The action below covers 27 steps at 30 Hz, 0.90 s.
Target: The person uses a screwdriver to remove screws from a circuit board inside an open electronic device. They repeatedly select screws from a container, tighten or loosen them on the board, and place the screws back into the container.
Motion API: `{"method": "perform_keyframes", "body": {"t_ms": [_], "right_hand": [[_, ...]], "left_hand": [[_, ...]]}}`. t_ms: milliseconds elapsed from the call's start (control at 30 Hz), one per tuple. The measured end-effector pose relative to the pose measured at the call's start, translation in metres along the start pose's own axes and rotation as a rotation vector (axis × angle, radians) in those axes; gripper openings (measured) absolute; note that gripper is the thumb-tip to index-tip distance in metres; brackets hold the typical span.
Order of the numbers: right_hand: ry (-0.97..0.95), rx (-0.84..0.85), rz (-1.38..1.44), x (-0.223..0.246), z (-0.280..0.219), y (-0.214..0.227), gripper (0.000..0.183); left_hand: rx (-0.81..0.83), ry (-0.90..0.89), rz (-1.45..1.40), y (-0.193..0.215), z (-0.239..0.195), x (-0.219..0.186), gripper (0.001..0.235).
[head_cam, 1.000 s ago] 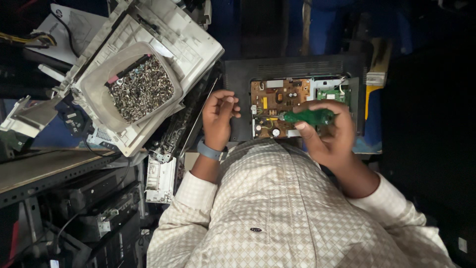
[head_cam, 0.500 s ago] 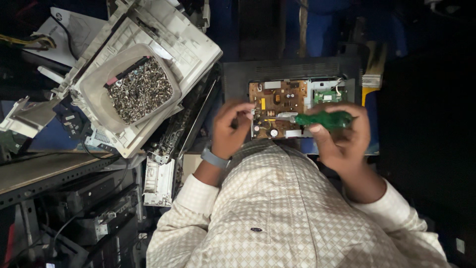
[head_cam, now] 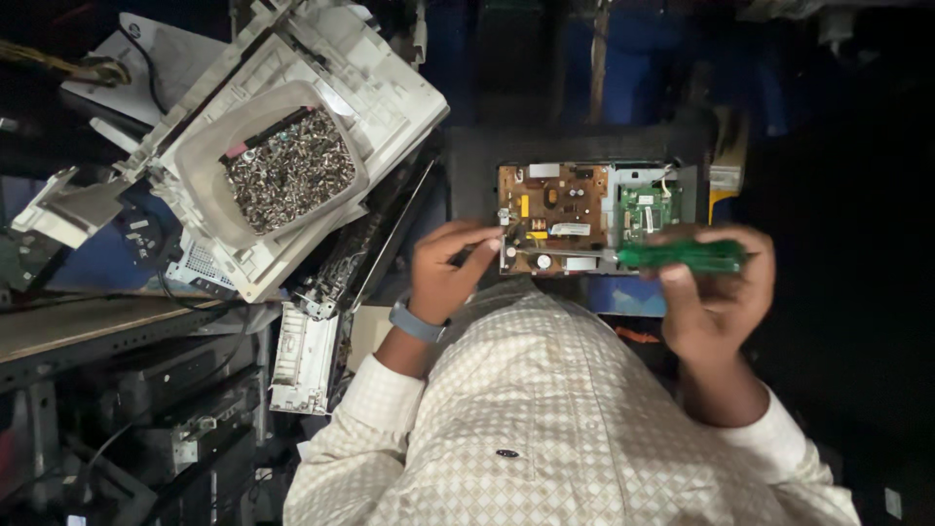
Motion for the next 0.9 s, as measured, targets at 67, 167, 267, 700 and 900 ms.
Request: {"method": "perform_keyframes", "body": {"t_ms": [67, 167, 267, 700, 900], "right_hand": [[-0.017, -0.045, 0.0, -0.006, -0.002, 0.011, 0.029], [-0.094, -0.126, 0.051, -0.017, -0.013, 0.028, 0.028], [-0.171, -0.203, 0.118, -0.032, -0.026, 0.041, 0.028], [-0.269, -0.335, 0.122, -0.053, -0.064, 0.057, 0.031], [-0.298, -0.297, 0.034, -0.05, -0.072, 0.055, 0.031]], "left_hand": [[-0.038, 0.1, 0.009, 0.013, -0.001, 0.003, 0.016], [-0.121, -0.068, 0.183, 0.048, 0.005, -0.018, 0.015], [-0.286, -0.239, 0.396, 0.095, 0.013, -0.042, 0.015], [-0.44, -0.227, 0.942, 0.185, 0.031, -0.019, 0.018], [-0.452, -0.125, 1.03, 0.188, 0.041, -0.009, 0.013]]}}
Point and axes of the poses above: each hand's wrist, its own z-axis towards the middle knuckle, its own y-axis out of the back of the hand, x = y × z, the point moved 8 cm from there along z, towards the middle knuckle, and after that the axes turned 12 degrees about -x, right-handed, at the moved point
